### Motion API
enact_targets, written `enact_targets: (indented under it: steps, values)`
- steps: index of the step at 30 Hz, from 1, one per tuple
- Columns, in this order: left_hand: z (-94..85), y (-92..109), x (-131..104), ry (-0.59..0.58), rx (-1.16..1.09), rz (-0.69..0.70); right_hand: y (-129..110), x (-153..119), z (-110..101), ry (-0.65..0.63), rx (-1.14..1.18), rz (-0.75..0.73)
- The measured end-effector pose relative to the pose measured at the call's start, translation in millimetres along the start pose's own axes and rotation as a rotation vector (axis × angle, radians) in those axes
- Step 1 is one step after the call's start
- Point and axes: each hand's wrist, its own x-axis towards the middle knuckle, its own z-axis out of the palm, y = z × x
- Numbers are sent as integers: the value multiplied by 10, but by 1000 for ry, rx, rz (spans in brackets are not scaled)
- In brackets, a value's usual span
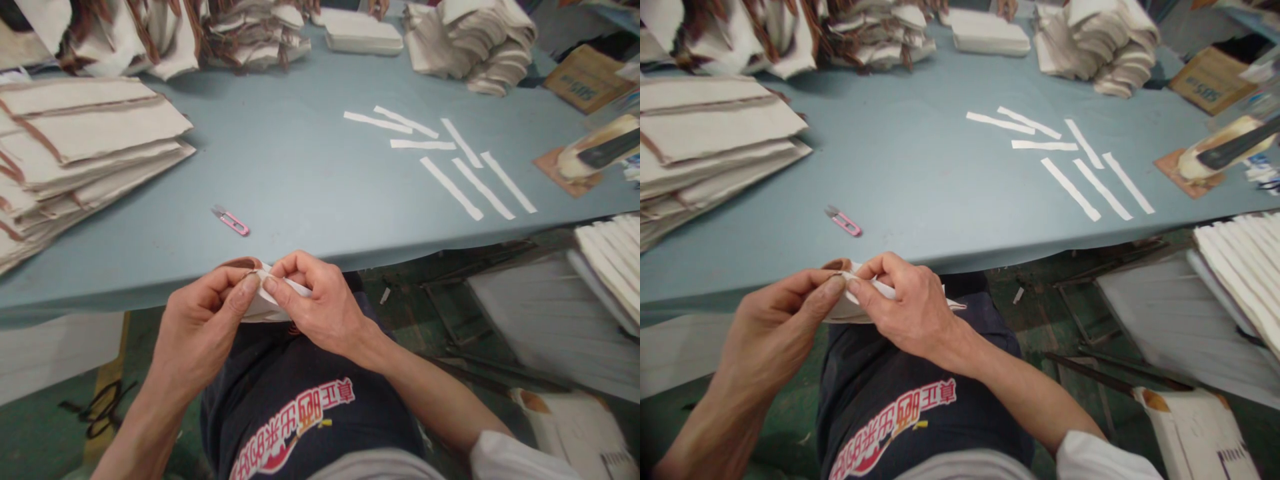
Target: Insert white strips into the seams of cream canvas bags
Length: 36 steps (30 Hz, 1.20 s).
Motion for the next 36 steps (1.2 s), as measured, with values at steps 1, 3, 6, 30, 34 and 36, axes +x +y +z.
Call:
enact_targets:
  steps: [1,3,6,30,34,36]
  values:
    - [3,8,-12,9,35,17,-13,5,-12,-12,-17,3]
    - [4,28,-33,14,90,46,-41,16,-41,-19,-73,-15]
    - [2,62,-55,-8,126,74,-71,30,-88,19,-159,-94]
    - [67,88,-114,-5,128,40,97,94,-82,-156,180,-146]
    - [57,62,-130,13,130,34,120,81,-60,-113,203,-158]
    - [60,60,-130,22,120,40,121,75,-57,-114,192,-150]
